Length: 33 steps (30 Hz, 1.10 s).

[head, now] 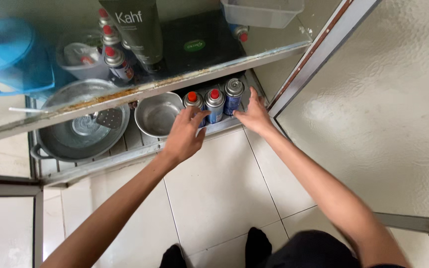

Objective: The person unpacks items from a black bag and a green tote onto a metal shelf, then transfers them into a glass-front cabinet. Items include aerosol cans, a white mug, a small green bottle, a blue bottle, a jar, and snack packets. The person places aerosol cans on the lower shelf and snacks on the middle shelf.

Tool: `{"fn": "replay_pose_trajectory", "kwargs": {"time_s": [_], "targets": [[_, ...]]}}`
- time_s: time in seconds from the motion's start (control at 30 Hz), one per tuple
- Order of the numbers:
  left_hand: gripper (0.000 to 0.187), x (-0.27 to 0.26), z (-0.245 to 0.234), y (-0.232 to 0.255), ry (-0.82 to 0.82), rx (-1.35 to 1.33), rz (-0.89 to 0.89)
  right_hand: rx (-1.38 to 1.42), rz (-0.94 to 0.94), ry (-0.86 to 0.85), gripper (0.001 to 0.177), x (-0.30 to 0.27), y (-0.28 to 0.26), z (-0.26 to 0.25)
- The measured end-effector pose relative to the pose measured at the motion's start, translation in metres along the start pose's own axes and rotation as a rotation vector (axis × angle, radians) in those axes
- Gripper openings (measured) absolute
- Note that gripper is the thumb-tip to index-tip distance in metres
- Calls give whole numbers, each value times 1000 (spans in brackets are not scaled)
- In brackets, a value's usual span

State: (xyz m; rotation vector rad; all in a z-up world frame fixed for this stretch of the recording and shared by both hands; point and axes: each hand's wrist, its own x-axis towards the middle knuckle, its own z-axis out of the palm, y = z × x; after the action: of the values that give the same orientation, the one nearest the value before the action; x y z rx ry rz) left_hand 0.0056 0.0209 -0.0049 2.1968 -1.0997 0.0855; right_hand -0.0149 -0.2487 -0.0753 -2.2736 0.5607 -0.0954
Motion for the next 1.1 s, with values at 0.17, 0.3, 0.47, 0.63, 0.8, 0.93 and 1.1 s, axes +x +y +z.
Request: {"fn": "replay_pose_trajectory", "kwargs": {"time_s": [0.17, 0.3, 0.47, 0.63, 0.8, 0.93, 1.1], "targets": [[57, 16, 28, -9, 39, 97, 115, -224, -190, 44, 100, -28, -32, -31], [62, 30, 45, -13, 110, 205, 186, -259, -183, 87, 90, -37, -49, -43], [62, 52, 63, -26, 157, 359, 136, -205, -236, 217, 86, -39, -37, -26], [73, 61, 61, -30, 144, 347, 50, -138, -304, 266, 90, -22, -23, -26], [67, 67, 56, -35, 94, 392, 64, -118, -502, 183, 96, 1, -18, -25], [66, 75, 56, -36, 70, 434, -5, -163, -479, 98, 85, 14, -22, -19], [63, 76, 62, -36, 95, 424, -71, -65, -492, 52, 71, 20, -20, -16]]}}
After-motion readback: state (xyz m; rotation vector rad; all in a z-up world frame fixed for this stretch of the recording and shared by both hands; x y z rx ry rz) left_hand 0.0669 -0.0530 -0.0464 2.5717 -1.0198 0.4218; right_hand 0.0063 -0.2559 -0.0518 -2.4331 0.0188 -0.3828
